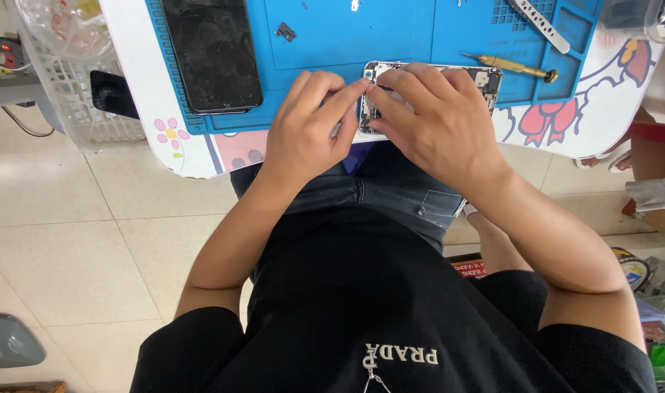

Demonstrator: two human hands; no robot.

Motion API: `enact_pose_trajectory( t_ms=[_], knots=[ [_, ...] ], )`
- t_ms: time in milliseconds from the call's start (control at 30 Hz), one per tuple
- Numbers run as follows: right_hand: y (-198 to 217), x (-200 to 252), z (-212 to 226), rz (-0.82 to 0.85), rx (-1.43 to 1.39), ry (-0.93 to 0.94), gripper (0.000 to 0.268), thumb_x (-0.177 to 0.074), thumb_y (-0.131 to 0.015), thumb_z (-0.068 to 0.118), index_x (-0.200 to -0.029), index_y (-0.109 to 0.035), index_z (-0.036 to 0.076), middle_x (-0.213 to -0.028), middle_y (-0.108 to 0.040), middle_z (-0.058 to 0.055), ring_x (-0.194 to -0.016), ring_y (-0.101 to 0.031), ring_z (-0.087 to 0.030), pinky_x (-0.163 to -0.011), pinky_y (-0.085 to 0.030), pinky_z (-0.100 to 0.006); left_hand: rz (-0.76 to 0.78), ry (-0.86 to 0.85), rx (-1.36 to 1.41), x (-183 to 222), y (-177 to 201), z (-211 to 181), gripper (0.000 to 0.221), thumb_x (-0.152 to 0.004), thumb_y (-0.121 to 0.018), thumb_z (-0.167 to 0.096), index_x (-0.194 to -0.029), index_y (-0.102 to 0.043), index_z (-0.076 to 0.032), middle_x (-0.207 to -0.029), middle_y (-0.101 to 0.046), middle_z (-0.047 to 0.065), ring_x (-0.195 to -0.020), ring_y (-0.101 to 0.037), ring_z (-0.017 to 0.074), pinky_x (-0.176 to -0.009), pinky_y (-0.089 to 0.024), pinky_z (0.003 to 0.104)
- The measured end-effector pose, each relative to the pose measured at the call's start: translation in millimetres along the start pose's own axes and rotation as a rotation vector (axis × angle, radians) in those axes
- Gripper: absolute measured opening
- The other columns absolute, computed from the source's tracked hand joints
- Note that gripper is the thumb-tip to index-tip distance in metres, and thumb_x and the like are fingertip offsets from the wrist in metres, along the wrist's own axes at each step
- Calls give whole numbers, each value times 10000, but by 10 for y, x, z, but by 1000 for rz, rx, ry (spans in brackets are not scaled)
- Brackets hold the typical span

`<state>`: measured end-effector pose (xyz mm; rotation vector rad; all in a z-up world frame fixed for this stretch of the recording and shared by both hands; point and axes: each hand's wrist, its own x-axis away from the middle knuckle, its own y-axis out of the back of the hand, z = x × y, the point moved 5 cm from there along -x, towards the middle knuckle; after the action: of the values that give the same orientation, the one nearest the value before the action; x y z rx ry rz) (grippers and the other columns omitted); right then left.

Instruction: Disassembling a smartphone and cleaning internal components at a repair bench.

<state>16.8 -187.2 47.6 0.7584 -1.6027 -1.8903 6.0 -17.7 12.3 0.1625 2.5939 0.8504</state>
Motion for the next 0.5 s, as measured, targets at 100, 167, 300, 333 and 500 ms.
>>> enact_pose_trajectory(
  t_ms=[100,167,300,333,500],
  knots=[
    [43,-23,-10,11,0,21,360,-985,-781,312,-1290,-684,147,-1350,-618,-1,-1291,-587,-203,-1003,-447,-370,5,-5,-11,0,-2,0,309,-916,-758,16,-1217,-733,-49,-1004,-598,57,-898,-598,221,-787,-529,343],
    [48,-9,-17,11,-35,10,360,-989,-785,298,-1298,-682,142,-1339,-620,-7,-1295,-584,-214,-997,-444,-372,9,-1,-3,-1,0,-4,311,-917,-754,23,-1218,-735,-52,-1007,-600,54,-899,-598,221,-785,-529,340],
    [47,-18,-57,-16,-136,-22,401,-975,-792,238,-1353,-686,151,-1376,-628,-29,-1288,-580,-248,-1012,-448,-392,0,-2,13,-11,-3,12,295,-926,-757,27,-1210,-726,-48,-1008,-594,50,-895,-596,214,-786,-524,338],
    [36,-10,-80,-10,-141,-29,401,-975,-792,238,-1353,-686,151,-1376,-628,-29,-1288,-580,-248,-1012,-448,-392,8,2,18,-16,-8,21,295,-926,-757,27,-1210,-726,-48,-1008,-594,50,-895,-596,214,-786,-524,338],
    [-3,25,-111,-49,-235,-32,419,-974,-785,168,-1367,-664,86,-1343,-638,-30,-1274,-592,-235,-1037,-444,-402,7,-4,24,-10,-14,28,300,-940,-751,45,-1221,-717,-54,-1022,-598,46,-898,-590,219,-795,-519,332]
  ],
)
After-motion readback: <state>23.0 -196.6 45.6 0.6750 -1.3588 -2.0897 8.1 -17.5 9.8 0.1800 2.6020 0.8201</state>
